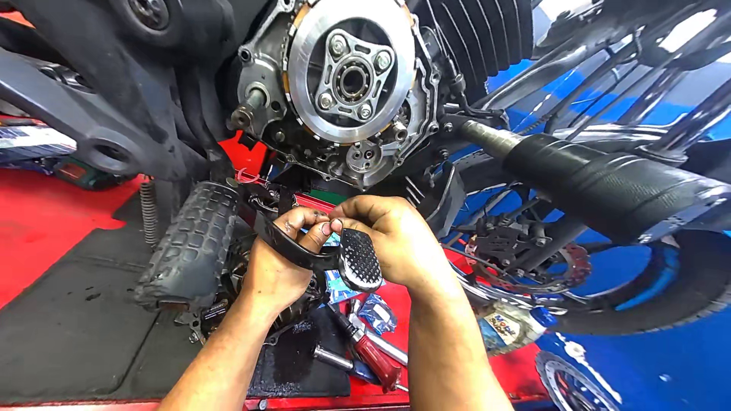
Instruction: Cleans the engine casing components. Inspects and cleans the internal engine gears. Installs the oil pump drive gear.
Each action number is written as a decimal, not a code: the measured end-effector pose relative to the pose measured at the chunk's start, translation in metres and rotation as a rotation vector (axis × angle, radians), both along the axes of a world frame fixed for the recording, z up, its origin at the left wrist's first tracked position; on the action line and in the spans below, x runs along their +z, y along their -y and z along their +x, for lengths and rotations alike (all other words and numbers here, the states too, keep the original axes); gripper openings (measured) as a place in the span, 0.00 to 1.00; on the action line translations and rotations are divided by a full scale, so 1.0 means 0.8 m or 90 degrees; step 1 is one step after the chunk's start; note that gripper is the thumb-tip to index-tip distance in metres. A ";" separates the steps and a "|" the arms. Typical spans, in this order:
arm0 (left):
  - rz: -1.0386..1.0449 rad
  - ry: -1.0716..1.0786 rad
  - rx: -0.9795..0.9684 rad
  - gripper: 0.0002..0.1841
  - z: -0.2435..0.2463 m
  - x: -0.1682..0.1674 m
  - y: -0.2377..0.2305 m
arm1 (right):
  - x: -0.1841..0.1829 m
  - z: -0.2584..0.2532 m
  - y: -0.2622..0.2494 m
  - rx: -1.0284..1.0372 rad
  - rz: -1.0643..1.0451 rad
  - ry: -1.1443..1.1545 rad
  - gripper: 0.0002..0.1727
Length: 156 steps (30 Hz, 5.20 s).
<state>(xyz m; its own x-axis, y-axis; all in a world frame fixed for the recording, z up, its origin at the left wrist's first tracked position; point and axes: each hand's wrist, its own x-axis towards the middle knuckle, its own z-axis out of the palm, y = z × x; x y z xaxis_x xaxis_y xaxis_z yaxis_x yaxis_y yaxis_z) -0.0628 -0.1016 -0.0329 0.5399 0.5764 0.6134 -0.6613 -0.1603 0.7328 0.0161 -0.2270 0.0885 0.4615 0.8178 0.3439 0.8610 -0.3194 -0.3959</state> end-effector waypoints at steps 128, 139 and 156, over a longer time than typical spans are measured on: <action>0.623 -1.311 0.419 0.21 0.106 -0.064 0.022 | -0.238 0.043 0.224 0.023 0.086 -0.152 0.15; 0.711 -1.250 0.372 0.19 0.095 -0.055 0.032 | -0.236 0.042 0.217 0.052 0.019 -0.203 0.16; 0.877 -1.005 0.217 0.13 -0.005 -0.017 -0.019 | -0.253 0.052 0.216 0.067 0.012 -0.195 0.16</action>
<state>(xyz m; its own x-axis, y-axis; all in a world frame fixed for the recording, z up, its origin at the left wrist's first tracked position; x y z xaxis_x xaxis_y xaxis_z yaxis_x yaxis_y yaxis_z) -0.0665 -0.0860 -0.0464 0.8947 0.4274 -0.1301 0.4067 -0.8997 -0.1588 0.0574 -0.3996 -0.1138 0.4592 0.8613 0.2175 0.7286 -0.2250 -0.6470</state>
